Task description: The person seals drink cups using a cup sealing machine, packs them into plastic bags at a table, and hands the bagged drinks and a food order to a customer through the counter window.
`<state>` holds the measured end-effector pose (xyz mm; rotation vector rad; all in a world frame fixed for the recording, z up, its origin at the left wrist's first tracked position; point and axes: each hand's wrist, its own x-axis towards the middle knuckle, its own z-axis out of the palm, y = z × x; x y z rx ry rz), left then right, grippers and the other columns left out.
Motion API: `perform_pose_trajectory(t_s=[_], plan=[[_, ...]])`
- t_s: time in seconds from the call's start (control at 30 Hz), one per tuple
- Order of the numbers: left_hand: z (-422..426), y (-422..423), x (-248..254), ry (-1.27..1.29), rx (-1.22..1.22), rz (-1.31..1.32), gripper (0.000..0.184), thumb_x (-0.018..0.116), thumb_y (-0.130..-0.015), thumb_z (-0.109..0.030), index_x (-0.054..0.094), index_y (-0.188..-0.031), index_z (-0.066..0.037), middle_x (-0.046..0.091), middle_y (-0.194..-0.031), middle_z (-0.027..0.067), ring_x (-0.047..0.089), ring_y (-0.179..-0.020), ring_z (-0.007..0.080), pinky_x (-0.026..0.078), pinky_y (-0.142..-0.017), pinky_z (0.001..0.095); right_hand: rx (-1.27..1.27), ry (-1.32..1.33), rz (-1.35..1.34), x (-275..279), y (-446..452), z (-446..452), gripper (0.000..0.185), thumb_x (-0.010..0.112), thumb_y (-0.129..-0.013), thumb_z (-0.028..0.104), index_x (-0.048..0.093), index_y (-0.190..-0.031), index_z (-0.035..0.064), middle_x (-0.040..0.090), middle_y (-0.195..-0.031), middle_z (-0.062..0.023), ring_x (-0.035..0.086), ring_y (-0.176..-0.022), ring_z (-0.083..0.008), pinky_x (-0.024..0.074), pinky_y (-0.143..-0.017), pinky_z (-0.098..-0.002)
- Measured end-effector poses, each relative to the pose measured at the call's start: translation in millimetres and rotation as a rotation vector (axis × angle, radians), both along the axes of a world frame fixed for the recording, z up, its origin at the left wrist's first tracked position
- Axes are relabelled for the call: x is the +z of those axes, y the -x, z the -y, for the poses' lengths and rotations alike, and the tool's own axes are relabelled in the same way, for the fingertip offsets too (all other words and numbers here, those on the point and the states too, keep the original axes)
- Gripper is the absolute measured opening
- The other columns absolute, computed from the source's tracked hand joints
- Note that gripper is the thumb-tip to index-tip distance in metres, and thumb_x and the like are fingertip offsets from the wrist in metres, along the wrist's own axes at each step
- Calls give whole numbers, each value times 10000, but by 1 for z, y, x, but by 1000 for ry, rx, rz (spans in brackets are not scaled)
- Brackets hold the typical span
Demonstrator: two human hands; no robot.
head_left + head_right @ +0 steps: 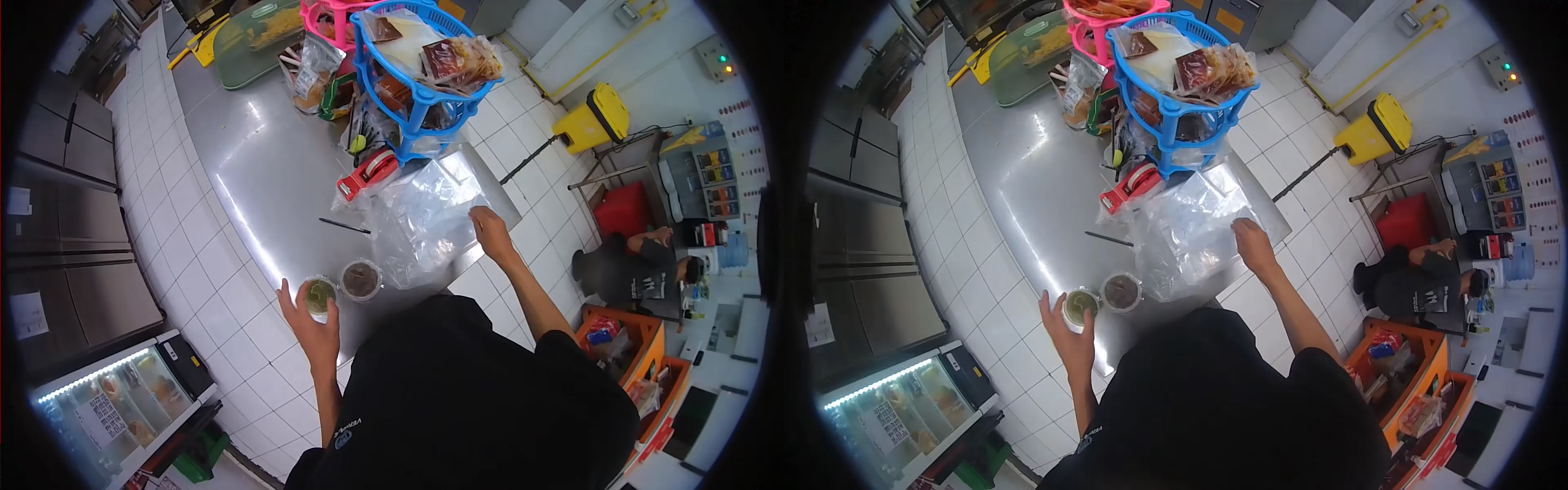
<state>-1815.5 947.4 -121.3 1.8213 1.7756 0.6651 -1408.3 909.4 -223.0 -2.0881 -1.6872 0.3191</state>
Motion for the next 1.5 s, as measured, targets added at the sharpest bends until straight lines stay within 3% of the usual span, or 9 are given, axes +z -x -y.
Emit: perform_pose_trajectory(t_s=[0.13,0.3,0.37,0.47,0.7,0.9,0.93,1.1,1.5], plan=[[3,-68,-14,205,-56,833,394,723,-873,-109,575,-1228,-27,531,-1330,170,531,-1260,268,451,-1029,420,-62,-66,-247,16,-11,17,71,618,-858,-33,628,-925,-13,677,-1091,-169,659,-1008,-362,531,-859,-385],[-22,-205,-70,-178,-394,320,492,702,-918,-215,530,-1333,-15,617,-1262,132,630,-1097,216,515,-927,378,-25,-254,-547,30,-24,19,87,625,-850,-89,628,-910,-26,694,-1083,-149,667,-1081,-310,518,-911,-361],[-38,-226,-91,1105,-222,1027,532,630,-964,-260,470,-1400,-1,609,-1289,152,632,-1134,276,526,-947,419,5,-264,-681,40,-26,17,79,608,-881,-79,642,-917,-17,694,-1130,-144,649,-1155,-298,509,-951,-357],[-35,-247,-88,1355,-415,1527,515,538,-1010,-288,434,-1412,16,604,-1294,162,630,-1153,309,532,-957,459,-1,-232,-710,37,-43,13,115,580,-897,-89,643,-965,-19,701,-1117,-148,575,-1266,-305,440,-1063,-376],[9,-290,-115,1151,-10,1320,466,508,-1036,-358,470,-1336,-4,592,-1258,178,652,-1069,293,546,-928,451,137,7,-762,83,-37,59,273,583,-867,58,662,-1127,41,670,-1104,-104,657,-889,-282,519,-782,-350],[29,-291,-168,1140,-42,1503,511,400,-1068,-362,363,-1459,-36,498,-1414,182,475,-1307,328,319,-1163,470,-46,137,-345,5,-30,64,158,646,-787,146,706,-858,18,711,-947,-176,698,-880,-351,562,-747,-454],[40,-289,-161,906,-148,1184,531,389,-1063,-383,347,-1480,-56,468,-1446,190,441,-1340,342,285,-1178,507,-27,305,-339,3,-36,64,141,628,-775,162,704,-824,53,696,-864,-178,677,-804,-368,532,-690,-479],[50,-318,-118,1043,-94,1393,729,474,-1008,-496,293,-1478,31,361,-1504,175,322,-1421,290,241,-1201,447,41,85,-467,-12,-45,61,255,681,-764,209,679,-996,102,683,-914,-186,665,-904,-405,530,-769,-511],[43,-330,-122,1024,-180,1161,746,481,-986,-551,337,-1460,8,380,-1453,136,353,-1367,273,293,-1151,422,-90,-199,-380,-35,-33,52,97,625,-747,129,650,-718,40,672,-879,-203,655,-844,-402,517,-680,-504]])
